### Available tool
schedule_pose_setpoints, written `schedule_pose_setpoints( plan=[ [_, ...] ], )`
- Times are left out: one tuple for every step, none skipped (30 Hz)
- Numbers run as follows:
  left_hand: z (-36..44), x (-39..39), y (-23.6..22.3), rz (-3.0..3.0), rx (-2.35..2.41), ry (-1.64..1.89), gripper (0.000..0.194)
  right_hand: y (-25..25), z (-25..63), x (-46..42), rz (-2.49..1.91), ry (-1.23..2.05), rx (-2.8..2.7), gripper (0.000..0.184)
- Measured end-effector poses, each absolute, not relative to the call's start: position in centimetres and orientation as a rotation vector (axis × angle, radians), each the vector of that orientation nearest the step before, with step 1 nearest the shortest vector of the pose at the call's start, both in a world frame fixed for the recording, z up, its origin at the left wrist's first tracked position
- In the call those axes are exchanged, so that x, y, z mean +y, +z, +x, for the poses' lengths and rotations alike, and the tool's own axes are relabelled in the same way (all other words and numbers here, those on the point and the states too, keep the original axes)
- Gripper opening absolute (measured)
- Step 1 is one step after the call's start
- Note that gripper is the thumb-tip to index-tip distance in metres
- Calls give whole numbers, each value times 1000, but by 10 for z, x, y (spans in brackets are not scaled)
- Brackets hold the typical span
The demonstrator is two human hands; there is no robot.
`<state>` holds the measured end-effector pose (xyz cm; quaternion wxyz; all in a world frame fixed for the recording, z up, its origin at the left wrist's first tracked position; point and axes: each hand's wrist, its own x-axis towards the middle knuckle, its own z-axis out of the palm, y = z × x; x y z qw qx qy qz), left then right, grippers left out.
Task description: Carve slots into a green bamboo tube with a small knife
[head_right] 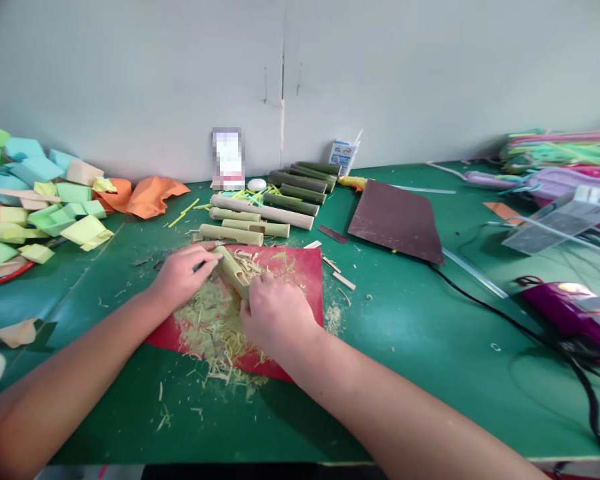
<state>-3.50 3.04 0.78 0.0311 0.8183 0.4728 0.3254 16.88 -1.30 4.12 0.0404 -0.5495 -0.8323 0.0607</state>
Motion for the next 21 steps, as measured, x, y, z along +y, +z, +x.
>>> schedule_pose_setpoints(
  plan=[
    [-35,31,8,2524,1497,1027,19,41,169,-13,-1693,187,-2545,21],
    [-34,31,7,2535,1512,1027,20,41,168,-13,-1700,190,-2544,21],
    [-32,30,7,2558,1490,993,20,40,168,-13,-1698,192,-2546,21],
    [-31,29,7,2584,1445,937,21,40,168,-13,-1691,193,-2549,20],
    [-30,28,7,2604,1401,890,22,40,168,-13,-1680,191,-2550,20],
    [-29,28,7,2613,1380,872,22,39,168,-13,-1670,186,-2549,20],
    [-29,27,7,2611,1393,888,21,39,167,-13,-1665,178,-2545,20],
    [-29,28,7,2602,1435,935,21,39,167,-13,-1666,171,-2539,20],
    [-29,28,7,2590,1482,987,20,39,167,-13,-1669,167,-2535,20],
    [-29,28,8,2584,1505,1016,20,39,167,-14,-1672,167,-2534,20],
    [-29,28,8,2590,1483,1003,21,39,167,-14,-1671,172,-2537,19],
    [-29,28,8,2603,1429,957,21,39,167,-14,-1669,180,-2542,19],
    [-29,27,8,2613,1372,905,22,38,168,-14,-1665,185,-2545,19],
    [-29,26,8,2614,1343,875,23,38,168,-14,-1665,185,-2545,20],
    [-29,26,8,2606,1353,880,23,38,168,-13,-1668,178,-2542,20],
    [-30,26,7,2592,1398,922,22,37,168,-13,-1672,168,-2535,20],
    [-30,27,7,2579,1453,977,21,37,168,-13,-1676,158,-2527,20],
    [-31,27,6,2573,1489,1011,21,37,168,-13,-1678,152,-2521,20],
    [-31,28,6,2577,1484,1003,22,37,169,-13,-1674,152,-2521,19],
    [-31,28,6,2592,1439,960,22,37,169,-13,-1666,158,-2524,19],
    [-31,29,5,2605,1384,909,23,37,169,-12,-1661,163,-2529,19]
  ],
)
